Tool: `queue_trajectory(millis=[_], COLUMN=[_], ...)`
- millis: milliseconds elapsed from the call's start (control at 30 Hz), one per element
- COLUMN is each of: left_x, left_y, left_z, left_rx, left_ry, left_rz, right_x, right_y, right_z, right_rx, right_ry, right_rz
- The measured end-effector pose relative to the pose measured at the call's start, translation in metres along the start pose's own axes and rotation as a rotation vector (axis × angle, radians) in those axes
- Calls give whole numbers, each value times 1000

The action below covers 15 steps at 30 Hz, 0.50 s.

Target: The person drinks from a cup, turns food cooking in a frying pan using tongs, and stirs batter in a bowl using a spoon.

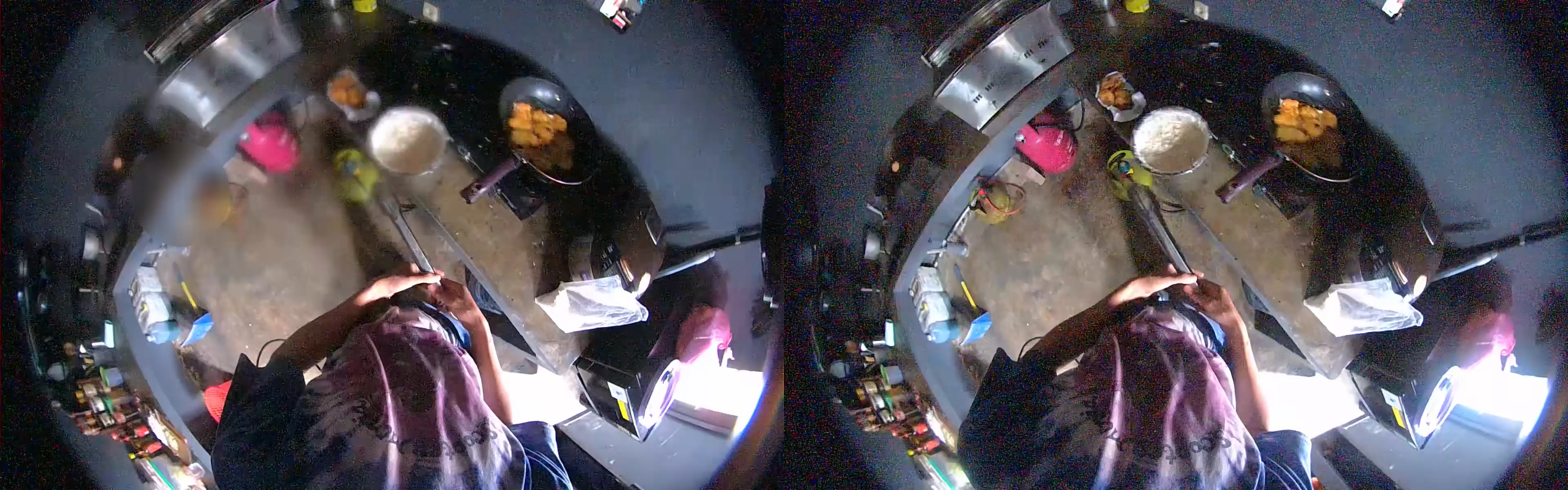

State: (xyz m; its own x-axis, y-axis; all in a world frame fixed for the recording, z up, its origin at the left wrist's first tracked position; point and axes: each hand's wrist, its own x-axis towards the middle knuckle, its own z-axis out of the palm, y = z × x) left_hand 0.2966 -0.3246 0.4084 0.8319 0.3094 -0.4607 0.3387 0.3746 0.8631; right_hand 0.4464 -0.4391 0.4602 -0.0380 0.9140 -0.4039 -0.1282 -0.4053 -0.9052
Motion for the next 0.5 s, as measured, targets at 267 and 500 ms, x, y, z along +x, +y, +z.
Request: queue_trajectory(millis=[267,500], left_x=[-20,-16], left_y=[-3,-2], left_z=[-57,-54], left_rx=[-101,-3], left_ry=[-62,-186], left_rz=[-1,142], right_x=[39,23], right_y=[8,29], right_z=[52,62], right_rx=[-219,-83], right_ry=[164,299], right_rz=[115,125])
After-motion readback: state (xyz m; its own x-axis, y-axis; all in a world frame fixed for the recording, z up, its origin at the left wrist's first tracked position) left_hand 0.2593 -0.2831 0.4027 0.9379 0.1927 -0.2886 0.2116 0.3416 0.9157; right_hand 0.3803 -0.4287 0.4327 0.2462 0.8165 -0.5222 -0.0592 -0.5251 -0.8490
